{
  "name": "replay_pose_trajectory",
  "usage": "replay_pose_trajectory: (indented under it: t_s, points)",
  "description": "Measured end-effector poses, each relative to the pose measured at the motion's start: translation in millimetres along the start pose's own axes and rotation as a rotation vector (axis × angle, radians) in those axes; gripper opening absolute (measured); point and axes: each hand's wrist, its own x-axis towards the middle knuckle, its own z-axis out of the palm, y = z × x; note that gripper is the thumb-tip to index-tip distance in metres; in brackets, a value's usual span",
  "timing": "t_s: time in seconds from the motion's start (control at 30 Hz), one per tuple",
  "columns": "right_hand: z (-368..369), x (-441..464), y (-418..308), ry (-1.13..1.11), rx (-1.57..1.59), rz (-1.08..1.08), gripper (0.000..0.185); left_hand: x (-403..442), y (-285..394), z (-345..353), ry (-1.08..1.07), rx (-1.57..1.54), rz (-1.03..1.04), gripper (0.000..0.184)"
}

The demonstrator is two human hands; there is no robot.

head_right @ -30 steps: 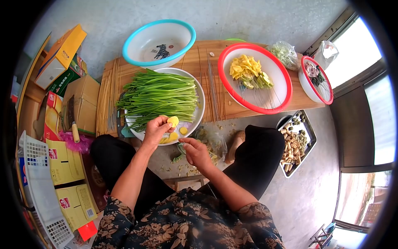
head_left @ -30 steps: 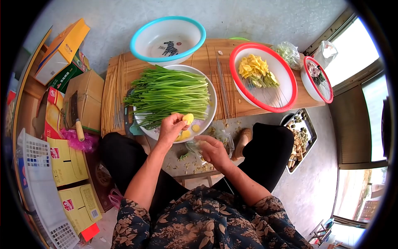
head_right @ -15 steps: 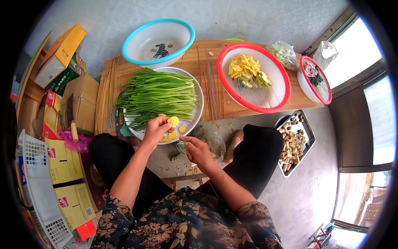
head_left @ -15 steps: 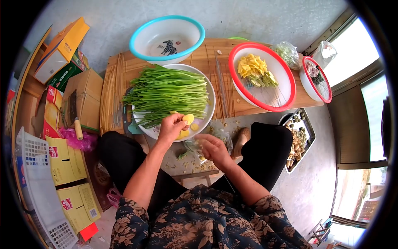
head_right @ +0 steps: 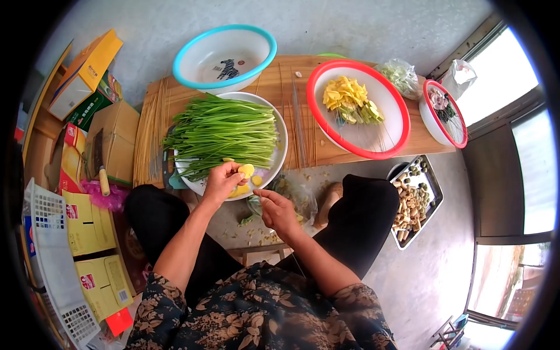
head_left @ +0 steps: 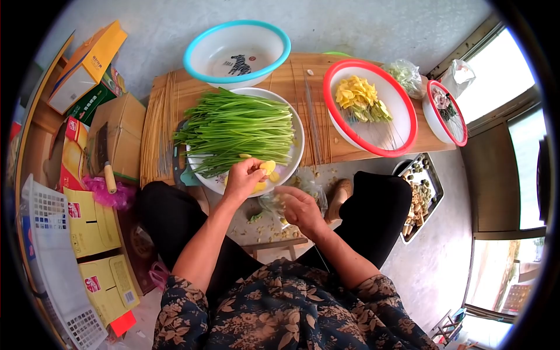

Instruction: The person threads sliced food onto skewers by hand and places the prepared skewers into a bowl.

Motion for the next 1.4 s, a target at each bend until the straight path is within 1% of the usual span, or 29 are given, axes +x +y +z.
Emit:
replay_pose_trajectory:
  t_s: [0.1, 0.17, 0.23, 0.27, 0.33, 0.37, 0.4, 0.47, 0.5, 0.57, 0.63, 0.67, 0.73, 0.77, 0.83, 0.87, 0.93, 0.97, 1.03, 1.07, 1.13, 1.27, 1.33, 1.4]
  points:
    - [-1, 2, 4, 0.019, -0.060, -0.034, 0.026, 0, 2, 2, -0.006, -0.003, 0.001, 0.014]
    - [0, 3, 5, 0.028, -0.080, -0.050, 0.026, -2, 5, 4, 0.009, 0.052, 0.016, 0.014]
    - [2, 3, 1, 0.026, 0.046, 0.031, 0.029, -2, 3, 4, 0.015, 0.052, 0.029, 0.013]
    - [-1, 3, 0, 0.027, 0.047, 0.031, 0.029, -2, 2, 4, 0.020, 0.051, 0.044, 0.013]
    - [-7, 1, -4, -0.110, 0.166, 0.080, 0.028, -3, 5, 3, 0.004, 0.097, 0.038, 0.014]
    - [-8, 4, 1, -0.110, 0.165, 0.079, 0.028, -4, 7, 3, -0.011, 0.144, 0.032, 0.015]
    - [-8, 10, 11, -0.034, -0.014, -0.065, 0.029, -6, 9, 7, -0.011, 0.143, 0.033, 0.015]
    - [-5, 11, 11, 0.040, -0.192, -0.208, 0.030, -15, 13, 19, -0.038, 0.275, 0.127, 0.013]
    - [-5, 9, 7, 0.033, -0.163, -0.193, 0.030, -17, 15, 21, -0.039, 0.277, 0.127, 0.013]
    - [3, 1, -6, 0.029, -0.134, -0.182, 0.031, -20, 20, 24, 0.059, 0.199, 0.205, 0.012]
    - [11, -7, -18, 0.046, -0.277, -0.248, 0.032, -23, 30, 25, 0.056, 0.202, 0.232, 0.011]
    - [10, -6, -18, 0.043, -0.281, -0.254, 0.032, -25, 35, 26, 0.064, 0.193, 0.264, 0.011]
    - [9, -4, -14, 0.019, -0.292, -0.344, 0.033, -27, 41, 28, 0.078, 0.191, 0.343, 0.011]
    - [9, -4, -12, 0.017, -0.293, -0.345, 0.033, -27, 40, 27, 0.079, 0.191, 0.345, 0.011]
    - [9, -4, -8, 0.013, -0.301, -0.408, 0.033, -27, 36, 25, 0.050, 0.081, 0.292, 0.010]
    - [9, -3, -7, 0.013, -0.302, -0.408, 0.033, -27, 35, 26, 0.050, 0.081, 0.293, 0.010]
    - [9, -3, -6, 0.036, -0.288, -0.391, 0.033, -26, 33, 28, 0.044, -0.160, 0.166, 0.012]
    - [10, -3, -6, 0.035, -0.289, -0.391, 0.033, -26, 31, 27, 0.045, -0.161, 0.167, 0.012]
    - [10, -4, -8, 0.066, -0.347, -0.338, 0.034, -24, 25, 24, 0.051, -0.277, 0.079, 0.014]
    - [9, -4, -8, 0.066, -0.347, -0.336, 0.034, -24, 22, 23, 0.052, -0.277, 0.078, 0.014]
    - [9, -4, -7, 0.067, -0.393, -0.329, 0.034, -23, 18, 23, 0.042, -0.416, -0.052, 0.014]
    - [9, -5, -12, 0.037, -0.414, -0.288, 0.035, -21, 16, 21, 0.043, -0.435, -0.100, 0.013]
    - [6, -5, -12, -0.046, -0.369, -0.251, 0.037, -19, 14, 19, 0.067, -0.439, -0.169, 0.013]
    - [3, -2, -9, -0.069, -0.342, -0.236, 0.039, -18, 11, 18, 0.069, -0.459, -0.189, 0.012]
